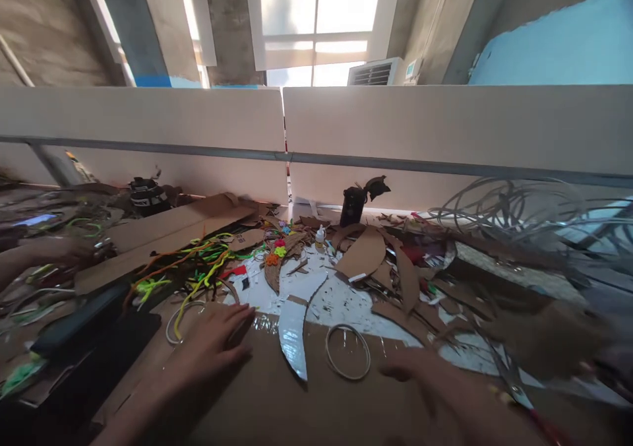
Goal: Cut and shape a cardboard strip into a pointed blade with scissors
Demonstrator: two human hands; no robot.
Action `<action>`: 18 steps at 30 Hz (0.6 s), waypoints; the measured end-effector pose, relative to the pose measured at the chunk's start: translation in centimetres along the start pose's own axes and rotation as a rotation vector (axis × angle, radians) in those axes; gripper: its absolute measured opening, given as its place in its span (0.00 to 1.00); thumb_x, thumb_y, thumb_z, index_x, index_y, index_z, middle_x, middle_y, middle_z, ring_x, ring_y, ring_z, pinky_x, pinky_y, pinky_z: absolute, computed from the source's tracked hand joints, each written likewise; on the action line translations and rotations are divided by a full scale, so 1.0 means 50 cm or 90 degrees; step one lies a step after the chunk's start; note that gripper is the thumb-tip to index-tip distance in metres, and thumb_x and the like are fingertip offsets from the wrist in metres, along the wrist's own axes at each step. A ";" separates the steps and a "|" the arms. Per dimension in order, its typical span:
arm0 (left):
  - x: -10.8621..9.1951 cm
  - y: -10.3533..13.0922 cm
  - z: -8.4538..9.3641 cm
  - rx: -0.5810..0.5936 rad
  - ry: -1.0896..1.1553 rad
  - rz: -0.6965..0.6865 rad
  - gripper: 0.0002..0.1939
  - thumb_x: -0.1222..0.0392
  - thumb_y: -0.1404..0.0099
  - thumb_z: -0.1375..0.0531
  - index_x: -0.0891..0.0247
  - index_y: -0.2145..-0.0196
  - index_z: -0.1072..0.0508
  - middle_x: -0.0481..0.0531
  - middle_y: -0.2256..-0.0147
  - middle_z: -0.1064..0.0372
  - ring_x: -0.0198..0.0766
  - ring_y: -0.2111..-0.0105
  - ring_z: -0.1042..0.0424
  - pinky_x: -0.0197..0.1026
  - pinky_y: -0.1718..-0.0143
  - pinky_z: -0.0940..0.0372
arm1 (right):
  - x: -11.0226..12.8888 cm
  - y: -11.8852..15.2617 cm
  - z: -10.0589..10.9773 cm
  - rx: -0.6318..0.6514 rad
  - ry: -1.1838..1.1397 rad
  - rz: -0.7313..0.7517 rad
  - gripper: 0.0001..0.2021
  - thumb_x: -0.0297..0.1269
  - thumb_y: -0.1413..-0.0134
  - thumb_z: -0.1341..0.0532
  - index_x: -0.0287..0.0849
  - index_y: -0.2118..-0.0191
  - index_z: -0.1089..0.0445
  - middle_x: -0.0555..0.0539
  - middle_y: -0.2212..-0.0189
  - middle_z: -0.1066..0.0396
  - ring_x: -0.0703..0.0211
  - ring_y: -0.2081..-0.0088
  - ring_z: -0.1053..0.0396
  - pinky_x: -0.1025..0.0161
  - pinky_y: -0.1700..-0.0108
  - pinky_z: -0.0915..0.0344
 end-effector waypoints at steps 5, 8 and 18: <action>0.003 -0.040 0.010 0.026 -0.189 -0.059 0.28 0.45 0.39 0.39 0.56 0.43 0.29 0.60 0.42 0.36 0.57 0.44 0.39 0.49 0.43 0.47 | -0.151 0.109 -0.062 0.086 0.269 -0.080 0.30 0.36 0.56 0.31 0.58 0.44 0.29 0.47 0.41 0.32 0.36 0.41 0.35 0.45 0.41 0.36; -0.022 -0.073 0.012 0.046 -0.196 -0.083 0.21 0.45 0.39 0.40 0.59 0.54 0.24 0.58 0.55 0.32 0.53 0.52 0.35 0.45 0.51 0.43 | -0.241 0.175 -0.088 0.045 0.384 -0.111 0.41 0.37 0.63 0.29 0.56 0.38 0.36 0.43 0.33 0.45 0.28 0.38 0.42 0.37 0.42 0.37; -0.017 -0.148 0.001 0.148 -0.082 -0.066 0.16 0.46 0.35 0.47 0.60 0.69 0.29 0.47 0.70 0.32 0.42 0.67 0.33 0.36 0.66 0.43 | -0.221 0.208 -0.099 -0.116 0.407 -0.154 0.25 0.44 0.45 0.37 0.45 0.42 0.31 0.38 0.38 0.37 0.39 0.39 0.37 0.45 0.41 0.34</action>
Point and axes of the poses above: each hand's wrist, its own y-axis away from the middle knuckle, its own z-axis out of the back of the hand, x = y × z, the point moved 3 cm from there along -y, towards the middle knuckle
